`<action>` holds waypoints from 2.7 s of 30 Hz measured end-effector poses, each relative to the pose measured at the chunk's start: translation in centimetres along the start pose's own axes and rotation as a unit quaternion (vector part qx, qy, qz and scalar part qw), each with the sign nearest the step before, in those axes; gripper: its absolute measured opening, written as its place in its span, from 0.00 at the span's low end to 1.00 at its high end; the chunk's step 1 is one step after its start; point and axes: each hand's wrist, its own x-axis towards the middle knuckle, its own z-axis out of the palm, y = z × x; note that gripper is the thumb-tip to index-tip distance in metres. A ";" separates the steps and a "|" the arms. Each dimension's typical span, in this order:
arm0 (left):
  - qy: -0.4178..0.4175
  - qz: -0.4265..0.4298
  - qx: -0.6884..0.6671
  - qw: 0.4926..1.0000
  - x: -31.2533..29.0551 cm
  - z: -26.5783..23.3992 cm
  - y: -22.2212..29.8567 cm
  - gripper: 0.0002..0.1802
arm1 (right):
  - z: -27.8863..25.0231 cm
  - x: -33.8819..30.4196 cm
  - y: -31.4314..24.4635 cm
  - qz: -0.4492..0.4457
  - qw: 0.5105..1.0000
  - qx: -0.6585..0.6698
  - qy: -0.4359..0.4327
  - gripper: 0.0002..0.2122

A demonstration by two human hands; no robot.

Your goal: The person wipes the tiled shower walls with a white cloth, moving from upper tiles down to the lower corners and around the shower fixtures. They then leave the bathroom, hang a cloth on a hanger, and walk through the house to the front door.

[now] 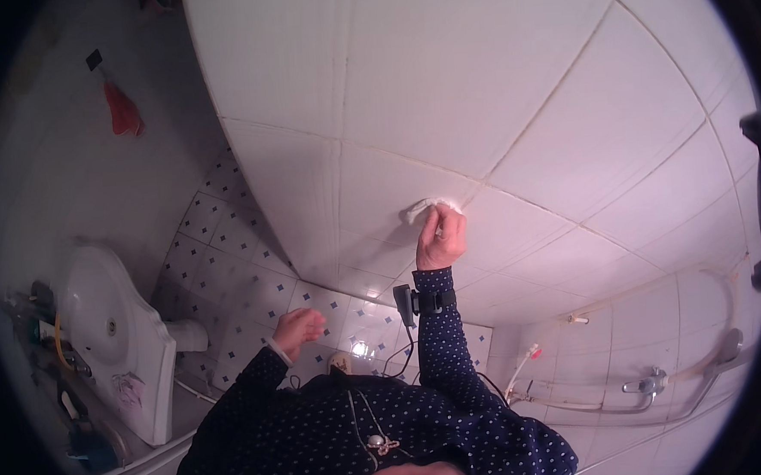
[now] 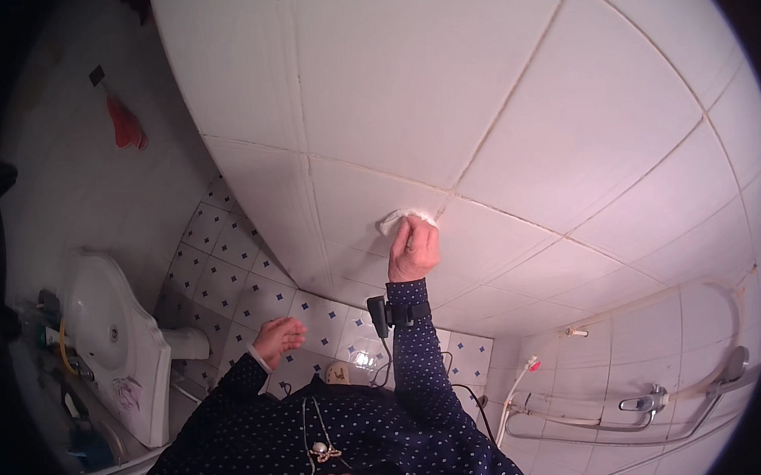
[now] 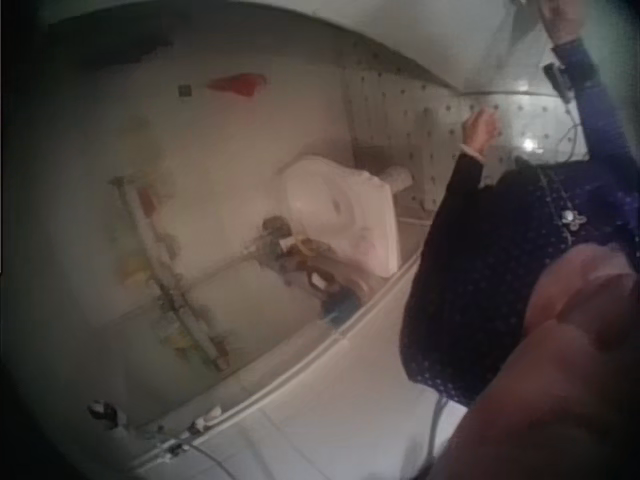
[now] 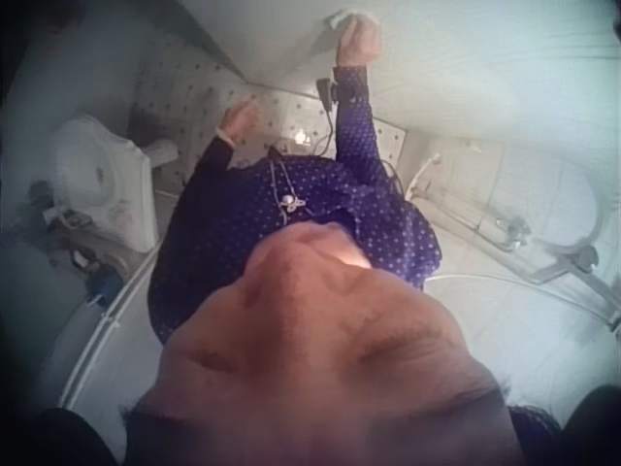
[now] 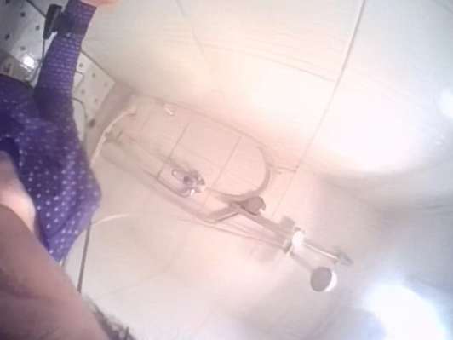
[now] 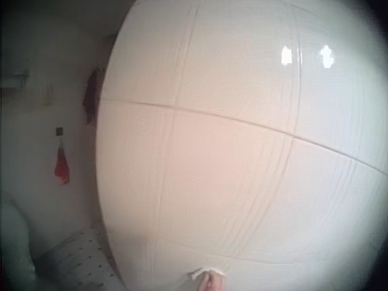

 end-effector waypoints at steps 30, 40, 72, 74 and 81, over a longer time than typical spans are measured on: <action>0.073 -0.019 -0.074 0.994 0.0 -4.5 -3.4 0.09 | 5.4 -6.3 -2.4 -0.060 0.982 -0.076 -0.164 0.04; 0.077 -0.103 -0.002 0.992 3.1 -7.8 -6.5 0.08 | -7.7 -5.5 13.5 0.106 0.980 -0.164 0.023 0.06; -0.096 -0.046 0.323 0.940 7.2 13.0 -3.4 0.12 | -22.9 3.1 31.6 0.477 0.800 0.104 0.349 0.30; -0.088 -0.058 0.301 0.948 7.9 13.8 -3.3 0.12 | -19.4 2.8 26.1 0.470 0.843 0.089 0.247 0.30; -0.160 0.006 0.332 0.930 10.3 19.4 -2.1 0.13 | -14.1 -0.6 21.6 0.285 0.949 0.059 0.118 0.28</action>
